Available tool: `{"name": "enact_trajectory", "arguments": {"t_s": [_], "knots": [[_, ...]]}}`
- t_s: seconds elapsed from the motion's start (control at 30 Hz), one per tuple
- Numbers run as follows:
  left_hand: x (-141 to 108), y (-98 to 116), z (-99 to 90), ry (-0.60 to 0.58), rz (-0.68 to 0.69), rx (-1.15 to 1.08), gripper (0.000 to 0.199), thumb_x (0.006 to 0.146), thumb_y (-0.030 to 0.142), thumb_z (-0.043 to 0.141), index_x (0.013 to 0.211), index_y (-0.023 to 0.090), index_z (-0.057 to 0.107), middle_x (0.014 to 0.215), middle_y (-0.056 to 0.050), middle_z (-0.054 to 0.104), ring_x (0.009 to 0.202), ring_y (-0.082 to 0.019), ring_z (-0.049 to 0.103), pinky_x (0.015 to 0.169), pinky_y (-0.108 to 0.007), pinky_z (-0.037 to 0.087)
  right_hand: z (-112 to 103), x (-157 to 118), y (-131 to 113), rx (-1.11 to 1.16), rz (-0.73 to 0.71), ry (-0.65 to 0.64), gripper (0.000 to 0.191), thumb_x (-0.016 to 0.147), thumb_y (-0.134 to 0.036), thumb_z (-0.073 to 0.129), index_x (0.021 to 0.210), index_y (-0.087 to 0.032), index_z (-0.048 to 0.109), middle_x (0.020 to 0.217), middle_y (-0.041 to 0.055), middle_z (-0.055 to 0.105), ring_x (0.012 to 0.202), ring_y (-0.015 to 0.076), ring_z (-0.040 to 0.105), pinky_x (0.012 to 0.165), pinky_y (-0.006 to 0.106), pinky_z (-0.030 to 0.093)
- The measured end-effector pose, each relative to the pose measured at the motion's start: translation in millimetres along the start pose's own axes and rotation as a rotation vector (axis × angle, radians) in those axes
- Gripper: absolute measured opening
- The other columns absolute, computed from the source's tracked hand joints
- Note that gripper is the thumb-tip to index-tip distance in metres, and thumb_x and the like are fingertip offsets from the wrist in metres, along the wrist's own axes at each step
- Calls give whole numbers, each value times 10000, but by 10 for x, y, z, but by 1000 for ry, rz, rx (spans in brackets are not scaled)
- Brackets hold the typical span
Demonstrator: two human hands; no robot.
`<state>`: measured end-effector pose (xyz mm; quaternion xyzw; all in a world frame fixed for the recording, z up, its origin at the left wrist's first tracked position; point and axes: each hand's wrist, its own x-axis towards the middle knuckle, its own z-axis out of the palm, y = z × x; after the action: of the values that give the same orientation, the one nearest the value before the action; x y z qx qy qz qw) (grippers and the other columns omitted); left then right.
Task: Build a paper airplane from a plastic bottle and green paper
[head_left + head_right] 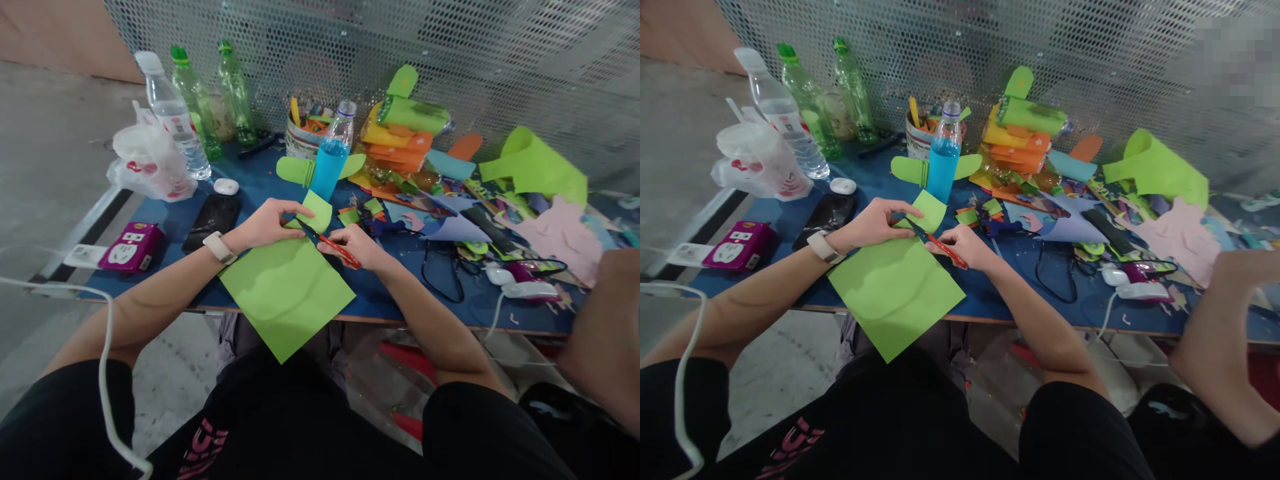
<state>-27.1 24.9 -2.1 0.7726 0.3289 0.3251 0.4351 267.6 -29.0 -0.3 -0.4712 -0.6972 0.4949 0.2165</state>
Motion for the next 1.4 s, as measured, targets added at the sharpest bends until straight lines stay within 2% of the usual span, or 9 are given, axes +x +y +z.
{"name": "enact_trajectory", "arguments": {"t_s": [0.1, 0.23, 0.37, 0.57, 0.77, 0.9, 1.07, 1.27, 1.4], "knots": [[4, -2, 1, -6, -5, 2, 489, 845, 444, 1056, 1236, 162, 978, 975, -100, 887, 701, -157, 550, 625, -311, 449, -5, -17, -42, 2, 7, -3, 866, 823, -1005, 991, 679, -199, 709, 564, -16, 536, 467, 125, 516, 460, 286, 307], [0, -5, -2, -12, 7, -7, 495, 838, 456, 1064, 1228, 163, 979, 994, -102, 889, 704, -151, 553, 635, -309, 444, -9, -39, -100, 15, 41, -4, 849, 797, -997, 999, 752, -174, 793, 530, -24, 540, 443, 122, 474, 460, 290, 288], [-16, 18, 3, -37, 8, -1, 489, 852, 469, 1055, 1240, 180, 982, 929, -74, 859, 652, -137, 465, 607, -322, 401, -9, -51, -123, 32, 51, -18, 846, 767, -966, 1041, 678, -189, 718, 517, -35, 497, 453, 94, 395, 481, 298, 225], [-24, 37, 13, -47, 6, 1, 506, 861, 512, 1072, 1250, 203, 975, 876, -64, 835, 675, -172, 535, 624, -345, 425, -16, -60, -102, 33, 29, -36, 823, 828, -933, 1035, 676, -208, 678, 522, -42, 486, 470, 91, 374, 509, 311, 216], [-33, 57, 54, -71, 3, 10, 541, 874, 463, 1059, 1330, 185, 975, 821, -36, 805, 660, -165, 543, 610, -326, 430, 0, -64, -128, 35, 28, -30, 819, 830, -934, 1046, 708, -217, 669, 533, -48, 482, 507, 100, 393, 517, 304, 215], [-38, 71, 51, -67, 6, 10, 530, 866, 452, 1048, 1322, 191, 983, 863, -53, 827, 673, -171, 563, 606, -332, 397, 6, -56, -134, 28, 6, -20, 851, 810, -964, 1047, 688, -225, 644, 534, -52, 465, 516, 97, 377, 520, 306, 200], [-44, 85, 32, -87, -15, 13, 567, 886, 453, 1042, 1379, 183, 975, 942, -78, 862, 624, -134, 454, 590, -332, 364, -3, -61, -122, 20, 47, -36, 884, 780, -1030, 1016, 673, -221, 674, 501, -34, 490, 476, 108, 403, 499, 305, 229], [-35, 27, 27, -70, -4, 7, 616, 874, 478, 1047, 1415, 191, 976, 1154, -132, 926, 634, -112, 438, 566, -319, 353, -2, -56, -106, 34, 56, -16, 878, 765, -1023, 1020, 726, -185, 761, 510, -29, 520, 460, 102, 406, 488, 300, 226], [-22, 19, -17, -37, -3, -13, 607, 860, 484, 1087, 1377, 189, 969, 1027, -108, 894, 667, -141, 502, 576, -317, 411, -27, -48, -79, 32, 36, -7, 856, 804, -994, 1020, 712, -200, 716, 529, -35, 506, 474, 100, 404, 503, 305, 225]]}}
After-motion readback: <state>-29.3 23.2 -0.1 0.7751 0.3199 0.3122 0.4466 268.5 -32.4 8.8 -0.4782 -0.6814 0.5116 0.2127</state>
